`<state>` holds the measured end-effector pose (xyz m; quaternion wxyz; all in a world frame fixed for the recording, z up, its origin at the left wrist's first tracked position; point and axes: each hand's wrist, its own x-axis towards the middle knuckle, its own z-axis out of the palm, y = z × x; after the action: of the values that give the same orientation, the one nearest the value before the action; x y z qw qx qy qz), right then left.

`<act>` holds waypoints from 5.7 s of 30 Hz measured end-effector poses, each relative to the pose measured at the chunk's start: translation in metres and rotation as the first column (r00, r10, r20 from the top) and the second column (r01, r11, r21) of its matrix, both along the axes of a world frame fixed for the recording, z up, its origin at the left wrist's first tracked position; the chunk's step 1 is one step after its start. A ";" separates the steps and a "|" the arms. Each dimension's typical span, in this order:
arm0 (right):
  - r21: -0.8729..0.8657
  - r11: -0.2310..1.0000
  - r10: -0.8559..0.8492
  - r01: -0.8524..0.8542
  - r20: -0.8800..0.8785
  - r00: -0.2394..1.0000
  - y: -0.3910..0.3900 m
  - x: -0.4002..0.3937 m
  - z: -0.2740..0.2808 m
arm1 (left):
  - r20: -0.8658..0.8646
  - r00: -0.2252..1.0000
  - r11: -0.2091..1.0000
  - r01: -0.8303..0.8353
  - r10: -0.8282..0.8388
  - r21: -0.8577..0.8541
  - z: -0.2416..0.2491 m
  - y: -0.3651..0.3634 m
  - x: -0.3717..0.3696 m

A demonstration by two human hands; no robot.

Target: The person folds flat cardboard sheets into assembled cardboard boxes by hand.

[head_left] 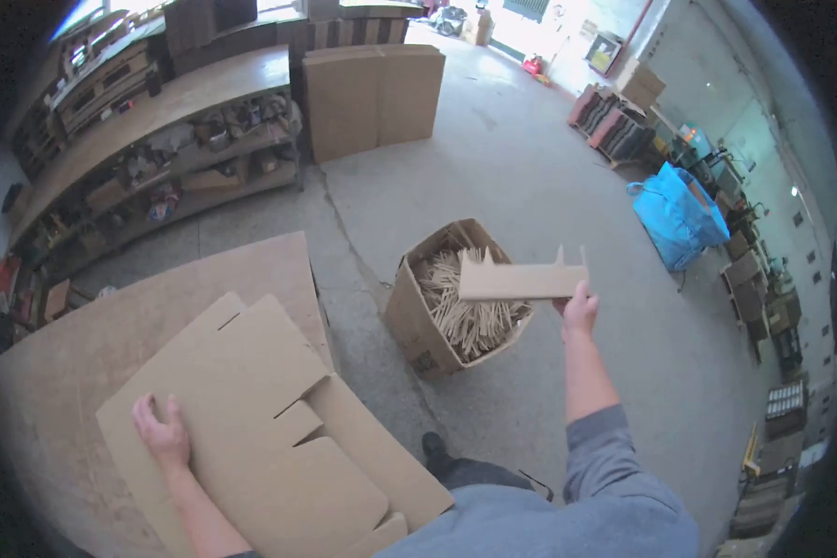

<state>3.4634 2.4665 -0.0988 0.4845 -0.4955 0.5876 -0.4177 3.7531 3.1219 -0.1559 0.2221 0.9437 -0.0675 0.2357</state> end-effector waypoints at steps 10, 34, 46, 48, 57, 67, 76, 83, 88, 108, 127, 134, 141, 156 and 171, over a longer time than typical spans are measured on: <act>0.509 0.343 0.875 -0.789 -0.478 0.072 0.194 0.070 0.006 | -0.011 0.999 0.999 -0.036 0.036 0.015 0.006 -0.001 -0.009; 0.535 0.074 0.831 -0.842 -0.500 -0.244 0.311 0.116 0.046 | -0.163 0.982 0.993 -0.103 0.093 -0.054 0.025 -0.024 -0.019; 0.421 0.090 0.819 -0.903 -0.547 -0.174 0.300 0.118 0.004 | -0.147 0.988 0.995 -0.053 0.040 -0.083 0.022 -0.015 -0.018; 0.352 0.064 0.771 -0.934 -0.612 -0.178 0.301 0.112 0.011 | -0.142 0.989 0.994 -0.048 0.034 -0.100 0.025 -0.015 -0.017; 0.241 0.354 0.731 -0.904 -0.674 0.106 0.164 0.075 0.024 | -0.155 0.987 0.993 -0.052 0.035 -0.105 0.028 -0.018 -0.023; 0.045 0.953 0.300 -0.301 0.024 0.954 0.049 0.005 0.067 | -0.137 0.987 0.996 -0.071 0.078 0.055 0.016 -0.014 -0.012; 0.555 0.761 0.600 -0.337 -0.401 0.692 0.071 0.012 -0.114 | -0.117 0.991 0.998 -0.067 0.068 0.012 0.017 -0.011 -0.010; 0.507 0.387 0.886 -0.771 -0.435 0.159 0.205 0.043 -0.060 | -0.094 0.993 0.997 -0.069 0.071 0.023 0.009 -0.009 -0.009; 0.426 0.073 0.903 -0.902 -0.413 -0.122 0.276 0.079 0.001 | -0.092 0.993 0.997 -0.071 0.070 -0.012 0.017 -0.012 -0.012; 0.532 0.118 0.850 -0.838 -0.491 -0.192 0.315 0.114 0.022 | -0.210 0.973 0.994 -0.101 0.091 -0.041 0.038 -0.026 -0.021; 0.367 0.040 0.710 -0.929 -0.665 -0.232 0.301 0.111 0.006 | -0.147 0.989 0.985 -0.050 0.026 -0.163 0.029 -0.017 -0.021; 0.407 0.074 0.754 -0.911 -0.620 -0.215 0.297 0.116 0.002 | -0.228 0.972 0.982 -0.095 0.055 -0.166 0.035 -0.021 -0.024; 0.359 0.152 0.670 -0.921 -0.723 -0.171 0.221 0.107 -0.019 | -0.227 0.973 0.979 -0.093 0.050 -0.182 0.046 -0.023 -0.025; 0.050 0.983 0.175 -0.176 0.036 0.984 0.000 0.011 -0.031 | -0.135 0.988 0.997 -0.074 0.073 -0.004 0.017 -0.015 -0.014; 0.476 0.137 0.857 -0.868 -0.496 -0.137 0.302 0.090 -0.009 | -0.208 0.973 0.991 -0.117 0.101 -0.061 0.033 -0.022 -0.019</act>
<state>3.5538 2.7690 -0.1080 0.3713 -0.8697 0.2368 0.2229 3.7345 3.1004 -0.1231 0.2488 0.9565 0.0163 0.1514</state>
